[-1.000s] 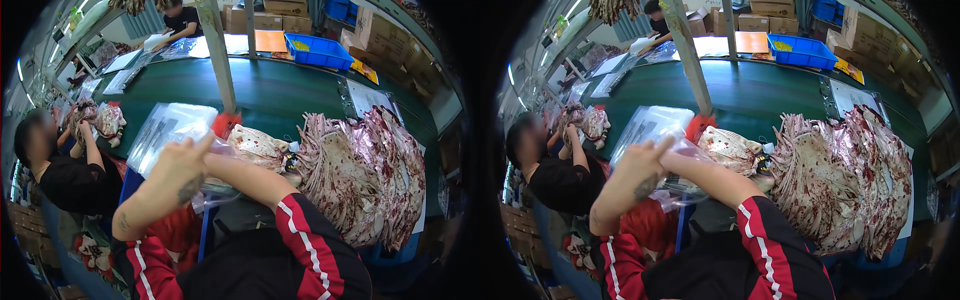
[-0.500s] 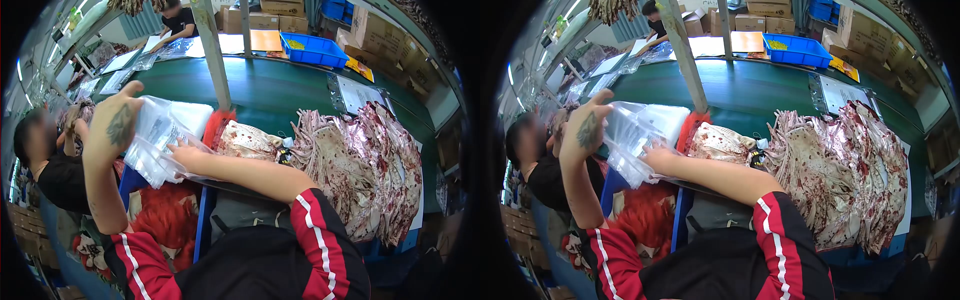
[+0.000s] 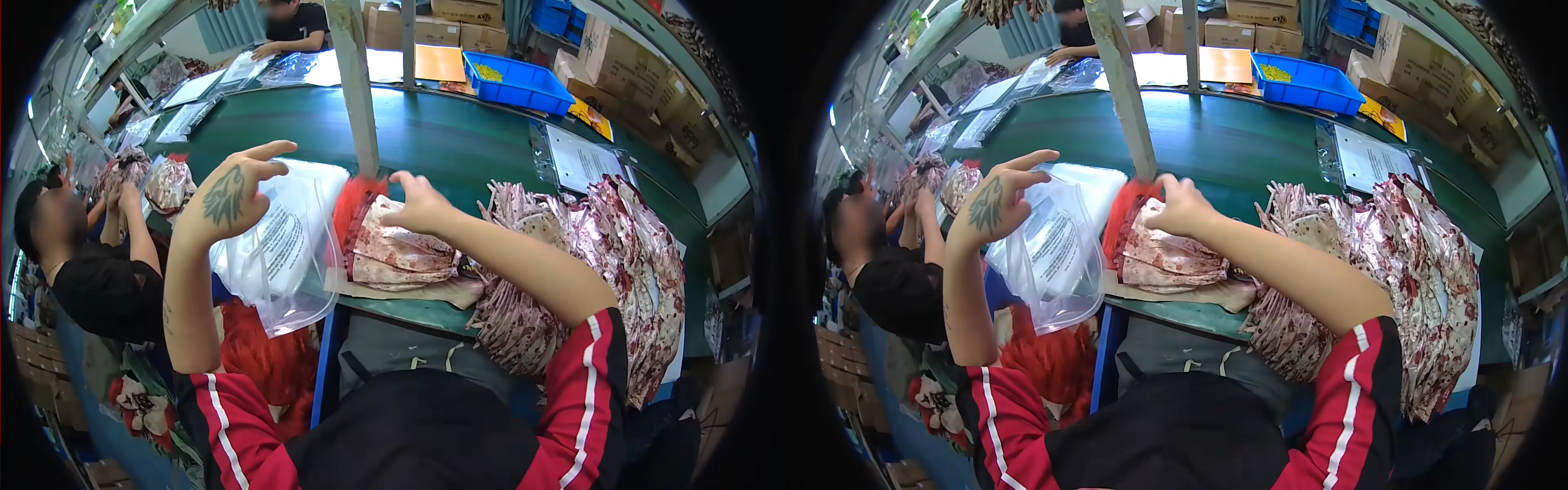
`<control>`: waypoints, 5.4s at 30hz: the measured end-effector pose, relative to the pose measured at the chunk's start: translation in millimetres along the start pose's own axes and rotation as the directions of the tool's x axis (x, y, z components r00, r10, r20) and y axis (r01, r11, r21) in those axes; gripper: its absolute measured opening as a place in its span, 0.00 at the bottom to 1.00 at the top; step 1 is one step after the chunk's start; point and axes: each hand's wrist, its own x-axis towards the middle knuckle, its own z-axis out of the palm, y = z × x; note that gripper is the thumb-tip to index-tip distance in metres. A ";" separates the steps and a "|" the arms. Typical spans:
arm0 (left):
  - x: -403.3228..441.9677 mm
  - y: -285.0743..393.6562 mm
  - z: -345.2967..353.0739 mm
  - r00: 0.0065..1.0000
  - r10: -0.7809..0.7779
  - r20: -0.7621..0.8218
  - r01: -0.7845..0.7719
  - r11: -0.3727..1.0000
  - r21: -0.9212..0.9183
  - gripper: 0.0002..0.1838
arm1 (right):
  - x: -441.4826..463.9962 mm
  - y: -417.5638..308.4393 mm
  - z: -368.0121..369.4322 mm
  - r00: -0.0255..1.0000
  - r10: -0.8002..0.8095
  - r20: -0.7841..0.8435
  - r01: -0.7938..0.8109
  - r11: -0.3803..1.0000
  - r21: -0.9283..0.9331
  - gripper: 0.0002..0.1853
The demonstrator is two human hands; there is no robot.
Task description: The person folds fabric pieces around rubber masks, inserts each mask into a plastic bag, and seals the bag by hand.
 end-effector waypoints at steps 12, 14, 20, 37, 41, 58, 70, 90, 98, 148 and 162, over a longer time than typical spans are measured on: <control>18.2 6.1 47.5 0.975 0.017 -0.220 0.009 0.993 0.116 0.16 | 49.9 52.6 60.6 0.916 0.317 0.247 -0.171 0.864 -0.474 0.33; 20.5 4.7 48.9 0.977 0.017 -0.214 0.015 0.990 0.144 0.16 | 54.4 61.6 62.5 0.926 0.282 0.250 -0.145 0.880 -0.453 0.30; 16.4 0.3 52.5 0.978 -0.080 -0.191 0.117 0.975 0.191 0.16 | 61.7 70.0 76.9 0.933 0.111 0.342 0.015 0.939 -0.344 0.21; -1.4 -42.1 44.9 0.977 -0.185 -0.106 0.191 0.980 0.055 0.24 | 35.0 37.3 -62.2 0.985 -0.101 0.139 0.020 0.869 0.494 0.24; 0.9 -52.3 57.6 0.986 -0.101 -0.135 0.112 0.991 0.076 0.20 | 13.8 22.3 -104.3 0.971 -0.151 0.186 0.048 0.883 0.467 0.26; -1.3 -49.3 68.5 0.978 -0.190 -0.083 0.192 0.981 0.019 0.25 | 37.4 47.3 -80.6 0.957 -0.128 0.259 -0.050 0.809 0.585 0.16; 24.4 -22.6 67.5 0.959 -0.256 -0.124 0.236 0.959 -0.156 0.25 | -6.7 -22.1 -104.6 0.993 -0.063 0.102 -0.012 0.794 0.608 0.21; -6.5 124.1 135.3 0.840 0.099 -0.533 0.028 0.974 0.226 0.19 | 28.5 -4.9 -20.7 0.973 -0.208 0.104 0.037 0.580 0.814 0.21; -19.7 114.4 166.3 0.647 0.252 -0.720 -0.184 0.967 0.174 0.21 | 53.1 3.1 2.2 0.990 -0.042 0.131 -0.090 0.521 0.849 0.25; -0.4 119.4 229.7 0.861 -0.146 -0.486 -0.368 0.481 -0.796 0.03 | 78.4 103.0 97.7 0.876 -0.483 -0.012 0.298 0.521 0.799 0.22; 108.4 31.3 257.9 0.969 0.215 -0.121 -0.240 0.703 -0.670 0.25 | -13.8 60.1 117.3 0.895 -0.430 -0.120 0.340 0.830 -0.442 0.28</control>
